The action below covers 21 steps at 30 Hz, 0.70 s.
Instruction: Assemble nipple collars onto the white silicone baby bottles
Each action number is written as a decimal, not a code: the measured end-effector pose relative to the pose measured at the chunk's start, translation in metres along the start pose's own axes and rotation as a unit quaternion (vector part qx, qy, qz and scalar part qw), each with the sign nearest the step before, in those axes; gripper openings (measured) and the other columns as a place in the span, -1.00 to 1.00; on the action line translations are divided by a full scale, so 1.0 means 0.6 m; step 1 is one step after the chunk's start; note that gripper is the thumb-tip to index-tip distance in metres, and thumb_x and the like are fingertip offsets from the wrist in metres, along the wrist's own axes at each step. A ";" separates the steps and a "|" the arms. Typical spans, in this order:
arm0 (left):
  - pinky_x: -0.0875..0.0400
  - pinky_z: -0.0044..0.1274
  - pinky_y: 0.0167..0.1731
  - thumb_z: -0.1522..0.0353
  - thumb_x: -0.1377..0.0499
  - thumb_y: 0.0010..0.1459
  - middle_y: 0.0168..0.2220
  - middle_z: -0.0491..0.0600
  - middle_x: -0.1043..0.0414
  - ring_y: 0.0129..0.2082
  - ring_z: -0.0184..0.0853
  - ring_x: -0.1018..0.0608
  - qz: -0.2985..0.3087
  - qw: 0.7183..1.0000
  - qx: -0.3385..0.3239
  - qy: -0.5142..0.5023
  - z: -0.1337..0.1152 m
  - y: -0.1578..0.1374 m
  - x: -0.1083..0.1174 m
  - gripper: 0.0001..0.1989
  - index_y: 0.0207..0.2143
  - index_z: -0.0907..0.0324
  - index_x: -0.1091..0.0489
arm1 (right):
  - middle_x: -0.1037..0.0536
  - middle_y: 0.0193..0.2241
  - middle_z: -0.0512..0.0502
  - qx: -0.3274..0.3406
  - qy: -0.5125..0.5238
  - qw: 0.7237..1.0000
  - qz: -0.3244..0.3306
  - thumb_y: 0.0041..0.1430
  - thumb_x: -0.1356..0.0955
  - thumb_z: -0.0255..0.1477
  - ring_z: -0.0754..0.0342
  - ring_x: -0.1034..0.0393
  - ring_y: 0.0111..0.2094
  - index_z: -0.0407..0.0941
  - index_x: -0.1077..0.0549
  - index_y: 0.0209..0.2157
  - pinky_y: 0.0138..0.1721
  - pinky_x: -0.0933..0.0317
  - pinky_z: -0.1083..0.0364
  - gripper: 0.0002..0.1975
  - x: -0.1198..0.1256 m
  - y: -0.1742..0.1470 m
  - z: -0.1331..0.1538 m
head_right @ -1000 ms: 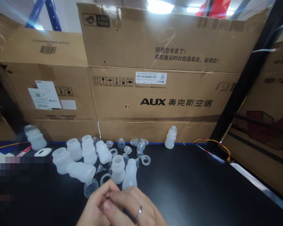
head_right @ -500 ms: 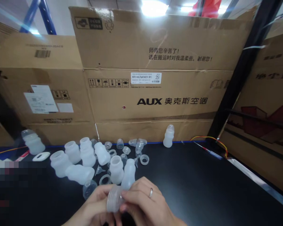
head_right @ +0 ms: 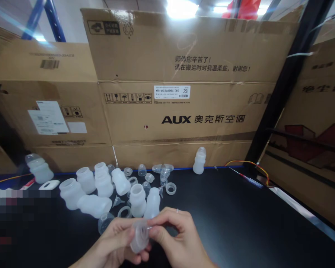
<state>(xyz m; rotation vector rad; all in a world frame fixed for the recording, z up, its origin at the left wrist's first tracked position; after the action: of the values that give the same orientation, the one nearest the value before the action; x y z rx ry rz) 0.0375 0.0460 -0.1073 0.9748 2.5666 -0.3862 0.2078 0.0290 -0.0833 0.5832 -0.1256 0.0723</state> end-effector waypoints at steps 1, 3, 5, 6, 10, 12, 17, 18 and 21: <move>-0.48 -0.69 -0.41 -0.06 -0.44 0.08 -0.34 0.12 -0.67 -0.40 -0.36 -0.70 -0.002 1.000 0.022 -0.015 0.009 0.002 0.003 -0.39 -0.14 0.34 -0.68 | -0.68 -0.51 -0.07 -0.040 0.022 0.999 -0.003 0.27 -0.51 -0.19 0.06 -0.58 -0.48 -0.09 -0.70 -0.35 -0.41 -0.44 0.17 -0.74 -0.001 0.000 -0.010; -0.43 -0.70 -0.51 -0.11 -0.39 0.11 -0.46 0.11 -0.65 -0.55 -0.41 -0.64 -0.033 0.998 0.055 -0.014 0.028 0.005 0.014 -0.36 -0.22 0.36 -0.67 | -0.64 -0.56 -0.08 -0.111 0.079 0.991 -0.005 0.25 -0.50 -0.09 0.06 -0.54 -0.54 -0.14 -0.65 -0.39 -0.46 -0.43 0.14 -0.62 -0.002 0.002 -0.029; -0.31 -0.71 -0.62 -0.16 -0.32 0.14 -0.56 0.06 -0.60 -0.68 -0.47 -0.51 -0.078 0.995 0.049 0.049 0.039 0.006 0.026 -0.33 -0.26 0.35 -0.64 | -0.61 -0.58 -0.06 -0.150 0.114 0.982 -0.020 0.25 -0.49 -0.05 0.09 -0.49 -0.56 -0.16 -0.60 -0.41 -0.46 -0.41 0.14 -0.57 0.007 0.010 -0.044; -0.24 -0.71 -0.66 -0.17 -0.29 0.16 -0.61 0.02 -0.57 -0.72 -0.49 -0.44 -0.098 0.990 0.033 0.100 0.041 0.006 0.030 -0.33 -0.27 0.33 -0.64 | -0.59 -0.58 -0.05 -0.156 0.113 0.981 -0.037 0.25 -0.50 -0.05 0.11 -0.46 -0.56 -0.16 -0.59 -0.41 -0.47 -0.39 0.15 -0.56 0.016 0.016 -0.050; -0.16 -0.65 -0.66 0.00 -0.21 0.31 -0.70 -0.10 -0.46 -0.74 -0.45 -0.40 -0.163 0.910 -0.087 0.371 0.023 0.000 0.040 -0.54 -0.19 0.22 -0.65 | -0.57 -0.49 -0.05 -0.160 0.068 0.980 -0.097 0.19 -0.51 0.02 0.12 -0.43 -0.48 -0.16 -0.57 -0.36 -0.47 -0.39 0.18 -0.52 0.055 0.044 -0.066; -0.23 -0.62 -0.62 0.17 -0.24 0.30 -0.67 -0.12 -0.53 -0.71 -0.39 -0.47 -0.168 0.844 -0.134 0.492 0.012 -0.003 0.038 -0.64 0.02 0.16 -0.63 | -0.62 -0.31 -0.13 -0.178 0.081 0.978 -0.073 0.21 -0.47 0.07 0.10 -0.45 -0.42 -0.15 -0.54 -0.33 -0.50 -0.40 0.18 -0.48 0.057 0.054 -0.074; -0.38 -0.56 -0.46 0.24 -0.30 0.20 -0.60 -0.14 -0.63 -0.61 -0.26 -0.62 -0.110 0.764 -0.093 0.628 0.017 0.007 0.045 -0.25 0.41 0.17 -0.28 | -0.39 0.30 -0.33 -0.213 0.121 0.968 0.046 0.27 -0.40 0.12 0.23 -0.47 -0.48 -0.14 -0.40 -0.34 -0.55 -0.44 0.17 -0.44 0.027 0.059 -0.093; -0.37 -0.55 -0.46 0.22 -0.31 0.20 -0.60 -0.14 -0.62 -0.60 -0.25 -0.63 -0.107 0.755 -0.096 0.640 0.018 0.009 0.049 -0.25 0.41 0.16 -0.28 | -0.36 0.32 -0.34 -0.214 0.120 0.967 0.060 0.28 -0.39 0.13 0.23 -0.49 -0.48 -0.13 -0.39 -0.32 -0.57 -0.43 0.18 -0.44 0.021 0.060 -0.098; -0.25 -0.55 -0.54 0.11 -0.37 0.16 -0.62 -0.19 -0.58 -0.65 -0.28 -0.57 -0.101 0.742 -0.140 0.648 0.025 0.011 0.057 -0.26 0.35 0.07 -0.36 | -0.44 0.26 -0.30 -0.218 0.110 0.967 0.071 0.31 -0.34 0.14 0.18 -0.55 -0.46 -0.10 -0.33 -0.27 -0.65 -0.30 0.24 -0.45 0.014 0.061 -0.110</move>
<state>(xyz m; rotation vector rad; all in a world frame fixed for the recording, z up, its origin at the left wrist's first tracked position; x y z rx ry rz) 0.0217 0.0650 -0.1363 1.0038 3.7430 1.0195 0.2189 0.0963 -0.1170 0.1234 0.0338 0.2409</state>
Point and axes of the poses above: each hand's wrist, its own y-axis towards the middle knuckle, its own x-axis out of the back of the hand, z = x × y, the point moved 5 cm from there along y, towards the middle knuckle
